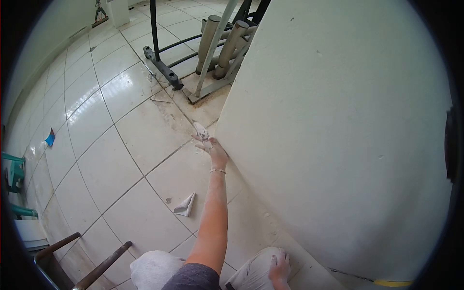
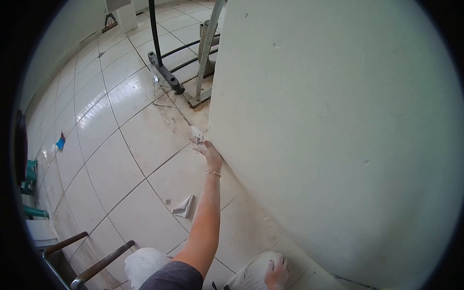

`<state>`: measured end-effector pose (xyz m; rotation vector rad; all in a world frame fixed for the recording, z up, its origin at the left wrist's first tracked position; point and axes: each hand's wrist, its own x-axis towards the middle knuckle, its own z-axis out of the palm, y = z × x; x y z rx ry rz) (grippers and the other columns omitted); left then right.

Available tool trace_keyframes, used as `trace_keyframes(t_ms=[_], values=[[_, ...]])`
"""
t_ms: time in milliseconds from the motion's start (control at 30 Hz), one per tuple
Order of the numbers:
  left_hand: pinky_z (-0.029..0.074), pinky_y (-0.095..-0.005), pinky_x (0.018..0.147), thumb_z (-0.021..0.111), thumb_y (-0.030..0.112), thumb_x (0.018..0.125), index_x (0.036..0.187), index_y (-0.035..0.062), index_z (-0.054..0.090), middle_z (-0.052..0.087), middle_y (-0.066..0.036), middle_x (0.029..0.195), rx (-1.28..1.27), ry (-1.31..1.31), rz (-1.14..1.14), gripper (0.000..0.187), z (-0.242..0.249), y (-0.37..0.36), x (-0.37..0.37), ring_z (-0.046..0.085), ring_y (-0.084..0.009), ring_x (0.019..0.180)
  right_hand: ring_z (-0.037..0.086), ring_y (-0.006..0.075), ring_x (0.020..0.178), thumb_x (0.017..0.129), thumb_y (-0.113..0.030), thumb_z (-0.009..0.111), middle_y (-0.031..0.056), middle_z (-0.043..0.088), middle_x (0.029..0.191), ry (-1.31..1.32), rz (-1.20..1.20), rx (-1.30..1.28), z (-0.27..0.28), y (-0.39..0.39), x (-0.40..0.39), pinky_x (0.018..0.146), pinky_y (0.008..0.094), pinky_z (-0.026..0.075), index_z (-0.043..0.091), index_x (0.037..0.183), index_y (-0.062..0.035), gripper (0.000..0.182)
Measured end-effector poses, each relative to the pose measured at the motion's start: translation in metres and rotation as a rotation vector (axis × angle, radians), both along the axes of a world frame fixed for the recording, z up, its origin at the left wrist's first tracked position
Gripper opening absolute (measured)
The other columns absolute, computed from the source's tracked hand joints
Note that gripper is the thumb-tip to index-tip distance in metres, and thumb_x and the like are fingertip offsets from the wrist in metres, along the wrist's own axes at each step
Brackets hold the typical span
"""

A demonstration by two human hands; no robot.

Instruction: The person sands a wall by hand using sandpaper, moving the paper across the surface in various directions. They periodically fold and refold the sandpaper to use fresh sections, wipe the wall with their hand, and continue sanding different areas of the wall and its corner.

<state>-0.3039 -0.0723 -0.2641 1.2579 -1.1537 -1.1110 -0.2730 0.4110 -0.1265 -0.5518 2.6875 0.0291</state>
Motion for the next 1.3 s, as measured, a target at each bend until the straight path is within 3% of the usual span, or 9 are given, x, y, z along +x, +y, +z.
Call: trace_keyframes(t_ms=[67,267,400,533,833,867,1167,1233,1300], values=[[-0.021,-0.0524,0.120,0.012,0.072,0.100,0.162,0.0040,-0.008,-0.017,-0.016,0.170,0.264,-0.134,0.036,0.094,-0.039,-0.007,0.010,-0.024,-0.0320,0.154,0.055,0.0434,0.122,0.099,-0.032,0.055,0.0220,0.054,0.139,-0.010,-0.011,0.003,-0.006,0.005,0.003,0.101,0.0523,0.046,0.049,0.143,-0.0126,0.049],[-0.013,-0.0566,0.121,0.016,0.069,0.103,0.161,0.0032,-0.013,-0.021,-0.021,0.168,-0.142,-0.018,-0.064,0.092,0.046,0.020,-0.002,-0.022,-0.0411,0.153,0.056,0.0425,0.121,0.099,-0.031,0.055,0.0215,0.056,0.135,0.054,0.041,-0.005,-0.010,0.011,0.003,0.099,0.0518,0.047,0.050,0.143,-0.0122,0.048],[-0.016,-0.0584,0.118,0.021,0.055,0.109,0.159,-0.0015,-0.013,-0.017,-0.018,0.170,0.379,-0.100,0.089,0.083,0.003,-0.002,0.010,-0.029,-0.0423,0.151,0.055,0.0412,0.123,0.100,-0.030,0.054,0.0202,0.057,0.135,-0.002,0.015,-0.011,0.000,0.000,0.006,0.099,0.0516,0.046,0.050,0.141,-0.0114,0.046],[-0.008,-0.0613,0.120,0.026,0.055,0.108,0.158,0.0021,-0.020,-0.010,-0.022,0.170,-0.237,-0.195,-0.120,0.086,0.073,0.027,0.000,-0.019,-0.0497,0.151,0.030,0.0418,0.149,0.107,-0.054,0.034,0.0236,0.030,0.163,-0.141,-0.030,0.162,0.015,-0.009,0.005,0.124,0.0516,0.020,0.033,0.158,-0.0029,0.072],[-0.008,-0.0615,0.120,0.030,0.056,0.107,0.160,0.0022,-0.014,-0.020,-0.018,0.169,0.471,-0.048,0.045,0.087,-0.011,0.010,0.003,-0.019,-0.0499,0.151,0.036,0.0424,0.146,0.107,-0.051,0.035,0.0242,0.032,0.162,-0.101,-0.045,0.190,-0.003,0.003,0.005,0.120,0.0515,0.028,0.032,0.157,-0.0019,0.070],[-0.008,-0.0611,0.121,0.031,0.059,0.106,0.160,0.0031,-0.016,-0.025,-0.020,0.166,0.221,-0.121,-0.042,0.091,-0.011,0.012,-0.002,-0.016,-0.0515,0.150,0.036,0.0422,0.146,0.107,-0.051,0.035,0.0239,0.032,0.162,-0.112,-0.029,0.208,-0.004,0.001,0.005,0.120,0.0514,0.028,0.032,0.157,-0.0023,0.070],[-0.007,-0.0590,0.122,0.018,0.073,0.100,0.160,-0.0016,-0.010,-0.025,-0.021,0.166,0.403,-0.156,-0.053,0.100,-0.023,0.009,0.004,-0.022,-0.0431,0.152,0.035,0.0411,0.147,0.107,-0.053,0.034,0.0218,0.031,0.163,-0.110,-0.013,0.240,-0.008,0.005,0.000,0.120,0.0512,0.028,0.031,0.158,-0.0058,0.070],[-0.007,-0.0591,0.121,0.019,0.072,0.101,0.160,-0.0015,-0.009,-0.026,-0.020,0.166,0.372,-0.169,-0.128,0.099,0.003,0.015,0.008,-0.022,-0.0417,0.153,0.035,0.0407,0.147,0.107,-0.055,0.034,0.0208,0.032,0.163,-0.120,0.001,0.244,-0.014,0.011,-0.001,0.120,0.0520,0.029,0.031,0.159,-0.0077,0.070],[-0.008,-0.0588,0.121,0.019,0.072,0.101,0.160,-0.0014,-0.008,-0.025,-0.019,0.167,0.141,-0.111,-0.102,0.099,0.053,0.028,-0.001,-0.023,-0.0418,0.153,0.048,0.0404,0.132,0.102,-0.039,0.047,0.0196,0.049,0.144,-0.002,0.020,0.096,-0.013,-0.003,0.002,0.107,0.0519,0.040,0.044,0.146,-0.0099,0.053]])
